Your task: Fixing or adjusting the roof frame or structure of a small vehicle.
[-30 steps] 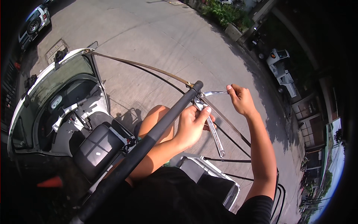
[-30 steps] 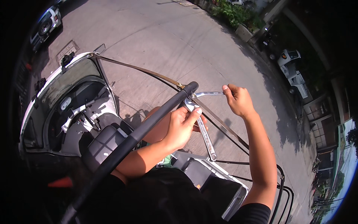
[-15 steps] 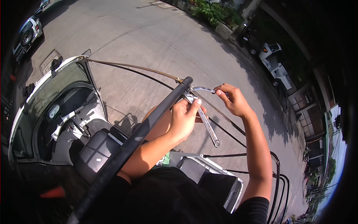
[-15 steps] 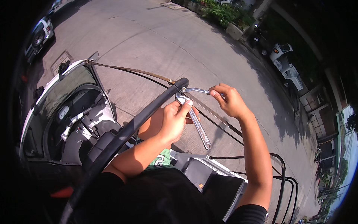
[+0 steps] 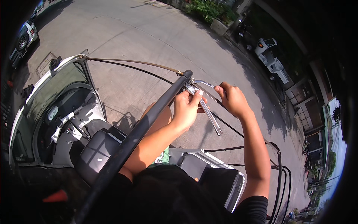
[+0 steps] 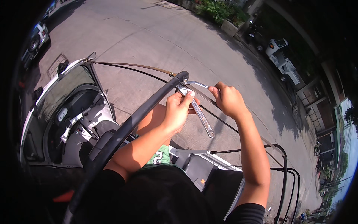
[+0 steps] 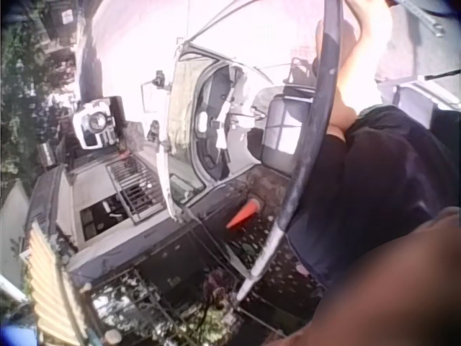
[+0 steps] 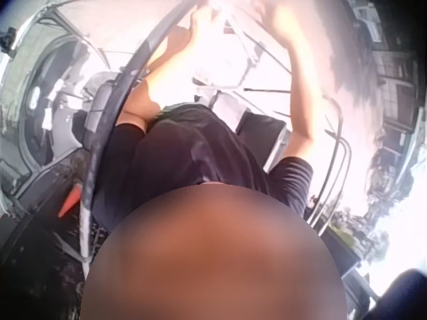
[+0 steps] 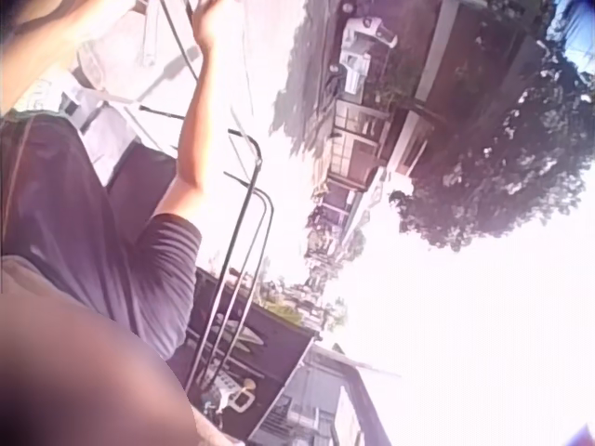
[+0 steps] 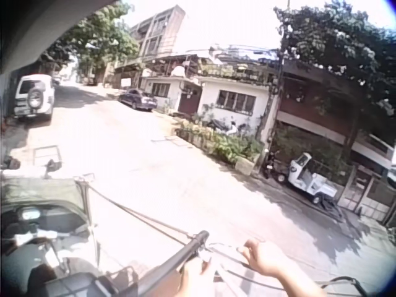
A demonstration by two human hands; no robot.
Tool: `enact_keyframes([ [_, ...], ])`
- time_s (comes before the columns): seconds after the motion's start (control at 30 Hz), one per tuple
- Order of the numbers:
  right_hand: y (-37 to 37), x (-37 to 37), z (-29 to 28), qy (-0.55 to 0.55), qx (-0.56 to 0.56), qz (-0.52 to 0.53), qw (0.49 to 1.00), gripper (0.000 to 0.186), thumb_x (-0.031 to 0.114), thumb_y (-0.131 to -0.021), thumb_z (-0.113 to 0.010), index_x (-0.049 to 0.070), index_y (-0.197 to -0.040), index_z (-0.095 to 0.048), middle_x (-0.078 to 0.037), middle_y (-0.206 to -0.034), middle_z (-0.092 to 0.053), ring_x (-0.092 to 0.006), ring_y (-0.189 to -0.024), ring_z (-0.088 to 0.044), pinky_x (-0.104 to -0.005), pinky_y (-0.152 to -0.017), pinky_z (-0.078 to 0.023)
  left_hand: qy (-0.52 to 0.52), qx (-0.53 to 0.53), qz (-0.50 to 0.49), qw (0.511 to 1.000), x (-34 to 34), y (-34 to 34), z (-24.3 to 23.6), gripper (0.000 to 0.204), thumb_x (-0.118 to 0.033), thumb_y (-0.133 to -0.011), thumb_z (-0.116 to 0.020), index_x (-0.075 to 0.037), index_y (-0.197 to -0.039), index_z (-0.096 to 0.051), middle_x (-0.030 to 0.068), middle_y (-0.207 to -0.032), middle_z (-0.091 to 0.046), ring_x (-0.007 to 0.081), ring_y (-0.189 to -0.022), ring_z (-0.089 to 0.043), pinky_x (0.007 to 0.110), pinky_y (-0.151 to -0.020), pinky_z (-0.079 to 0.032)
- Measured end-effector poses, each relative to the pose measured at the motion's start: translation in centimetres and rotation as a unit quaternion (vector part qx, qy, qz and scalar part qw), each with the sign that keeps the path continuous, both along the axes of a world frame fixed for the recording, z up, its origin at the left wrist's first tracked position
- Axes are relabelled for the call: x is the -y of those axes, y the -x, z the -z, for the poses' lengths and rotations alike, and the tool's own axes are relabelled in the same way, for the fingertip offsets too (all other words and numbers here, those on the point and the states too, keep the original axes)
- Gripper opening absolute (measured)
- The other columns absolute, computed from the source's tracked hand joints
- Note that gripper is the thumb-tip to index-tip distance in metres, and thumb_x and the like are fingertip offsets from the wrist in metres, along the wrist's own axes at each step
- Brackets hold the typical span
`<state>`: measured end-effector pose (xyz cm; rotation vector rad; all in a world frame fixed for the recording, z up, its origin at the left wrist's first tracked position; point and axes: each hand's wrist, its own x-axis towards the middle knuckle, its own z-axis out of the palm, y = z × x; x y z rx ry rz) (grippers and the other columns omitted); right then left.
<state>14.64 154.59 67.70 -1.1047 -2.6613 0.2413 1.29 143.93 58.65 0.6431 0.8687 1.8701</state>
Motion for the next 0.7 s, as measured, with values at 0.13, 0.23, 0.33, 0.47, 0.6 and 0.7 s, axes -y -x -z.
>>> enact_keyframes([
  [0.13,0.6,4.7,-0.8,-0.060,0.061,0.106,0.991,0.041,0.039,-0.101,-0.053,-0.001,-0.096,-0.062,-0.021,-0.068,-0.068,-0.0418,-0.069,-0.068,-0.0499,-0.065,-0.053,0.002,-0.004,-0.009,1.000,-0.1,-0.2,0.0,0.021,-0.021,-0.103,-0.058,0.000,-0.100,-0.058,0.0101,-0.084,-0.066,0.0178,-0.070,-0.069,0.032,-0.063,-0.061],
  [0.23,0.9,8.3,-1.4,-0.064,0.067,0.103,0.990,0.031,0.026,-0.098,-0.056,-0.004,-0.093,-0.059,-0.023,-0.072,-0.069,-0.0419,-0.071,-0.070,-0.0498,-0.064,-0.055,0.022,-0.020,-0.034,0.999,-0.1,-0.5,0.0,0.021,-0.017,-0.103,-0.056,0.002,-0.095,-0.060,0.0079,-0.082,-0.066,0.0143,-0.067,-0.065,0.033,-0.061,-0.062],
  [0.33,0.9,10.5,-1.4,-0.064,0.008,0.027,0.998,0.018,0.011,-0.088,-0.059,-0.006,-0.093,-0.057,-0.025,-0.071,-0.067,-0.0425,-0.069,-0.069,-0.0512,-0.062,-0.055,0.013,-0.014,-0.037,0.999,0.1,-0.4,0.3,0.022,-0.017,-0.104,-0.054,0.001,-0.092,-0.061,0.0068,-0.084,-0.065,0.0134,-0.072,-0.064,0.032,-0.066,-0.060],
  [0.47,0.6,10.4,-1.6,-0.065,-0.025,0.011,0.997,0.021,0.015,-0.087,-0.059,-0.006,-0.093,-0.061,-0.019,-0.072,-0.070,-0.0344,-0.068,-0.072,-0.0427,-0.059,-0.058,0.000,-0.043,-0.045,0.998,-0.6,-1.0,0.9,0.024,-0.019,-0.107,-0.048,0.000,-0.101,-0.061,0.0031,-0.091,-0.066,0.0101,-0.078,-0.063,0.025,-0.071,-0.052],
  [0.6,0.7,10.5,-1.2,-0.052,-0.082,0.037,0.995,0.019,0.017,-0.084,-0.061,-0.002,-0.084,-0.065,-0.016,-0.073,-0.071,-0.0319,-0.067,-0.072,-0.0407,-0.058,-0.057,0.023,-0.112,-0.039,0.993,-0.5,-0.9,1.9,0.017,-0.011,-0.100,-0.052,-0.002,-0.110,-0.062,0.0041,-0.095,-0.066,0.0134,-0.082,-0.067,0.028,-0.070,-0.055],
  [0.7,0.7,10.7,-0.5,-0.047,-0.113,0.040,0.992,0.019,0.016,-0.080,-0.062,-0.003,-0.086,-0.064,-0.015,-0.070,-0.070,-0.0317,-0.066,-0.072,-0.0405,-0.057,-0.057,-0.029,-0.073,0.010,0.997,-0.6,-0.6,2.2,0.022,-0.020,-0.104,-0.051,-0.002,-0.096,-0.061,0.0020,-0.084,-0.064,0.0096,-0.069,-0.061,0.026,-0.060,-0.050],
])
